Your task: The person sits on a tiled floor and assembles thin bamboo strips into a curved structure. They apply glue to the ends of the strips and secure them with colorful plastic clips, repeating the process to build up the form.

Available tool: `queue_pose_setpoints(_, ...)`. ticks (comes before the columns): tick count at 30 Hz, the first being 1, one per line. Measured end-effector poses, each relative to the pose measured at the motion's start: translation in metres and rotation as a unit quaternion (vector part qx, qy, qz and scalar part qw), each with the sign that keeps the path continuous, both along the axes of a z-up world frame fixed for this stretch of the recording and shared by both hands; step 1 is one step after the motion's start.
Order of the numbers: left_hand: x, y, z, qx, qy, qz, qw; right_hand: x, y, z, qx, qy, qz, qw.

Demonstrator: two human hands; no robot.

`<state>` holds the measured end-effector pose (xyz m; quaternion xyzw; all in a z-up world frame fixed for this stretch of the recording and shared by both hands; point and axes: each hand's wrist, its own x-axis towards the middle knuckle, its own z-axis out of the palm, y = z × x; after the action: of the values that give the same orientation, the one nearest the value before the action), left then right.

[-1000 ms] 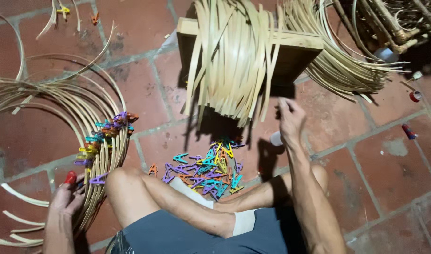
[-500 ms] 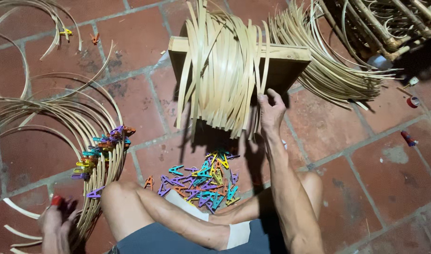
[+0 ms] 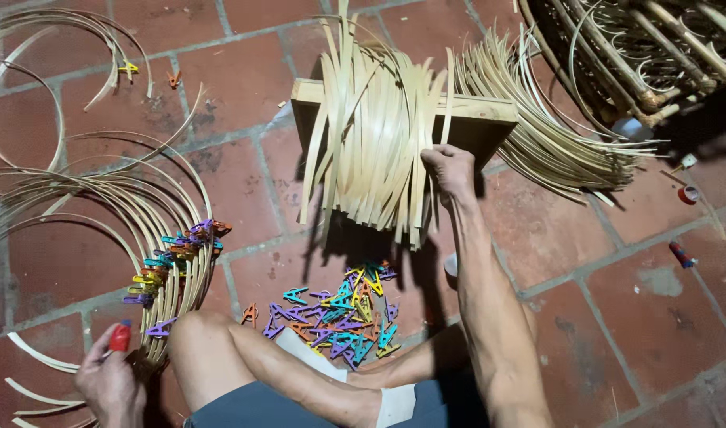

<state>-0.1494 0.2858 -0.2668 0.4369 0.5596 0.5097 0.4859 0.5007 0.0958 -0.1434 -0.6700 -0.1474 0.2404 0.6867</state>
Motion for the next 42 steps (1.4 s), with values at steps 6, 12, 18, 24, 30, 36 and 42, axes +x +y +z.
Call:
queue_pose_setpoints(6, 0.060, -0.036, 0.035, -0.011, 0.002, -0.044, 0.999, -0.013, -0.015, -0.008, -0.080, -0.272, -0.071, 0.956)
queue_pose_setpoints(12, 0.123, -0.077, 0.070, -0.049, 0.009, -0.081, 0.995, -0.042, -0.030, 0.030, -0.022, -0.265, -0.063, 0.962)
queue_pose_setpoints(18, 0.185, -0.109, 0.141, -0.023, -0.111, -0.252, 0.961, -0.154, -0.104, 0.077, 0.023, -0.311, -0.046, 0.949)
queue_pose_setpoints(24, 0.203, -0.059, 0.233, -0.092, -0.464, -0.321, 0.821, -0.282, -0.153, 0.064, 0.086, -0.359, 0.164, 0.915)
queue_pose_setpoints(30, 0.165, 0.012, 0.296, -0.078, -0.503, -0.210, 0.835, -0.333, -0.149, 0.050, 0.151, -0.314, 0.218, 0.912)
queue_pose_setpoints(36, 0.097, -0.038, 0.304, 0.064, -0.467, -0.334, 0.816, -0.296, -0.120, 0.069, 0.139, -0.184, 0.218, 0.948)
queue_pose_setpoints(42, 0.106, -0.201, 0.253, 0.101, -0.367, -0.398, 0.835, -0.247, -0.062, 0.131, 0.226, 0.087, 0.288, 0.926)
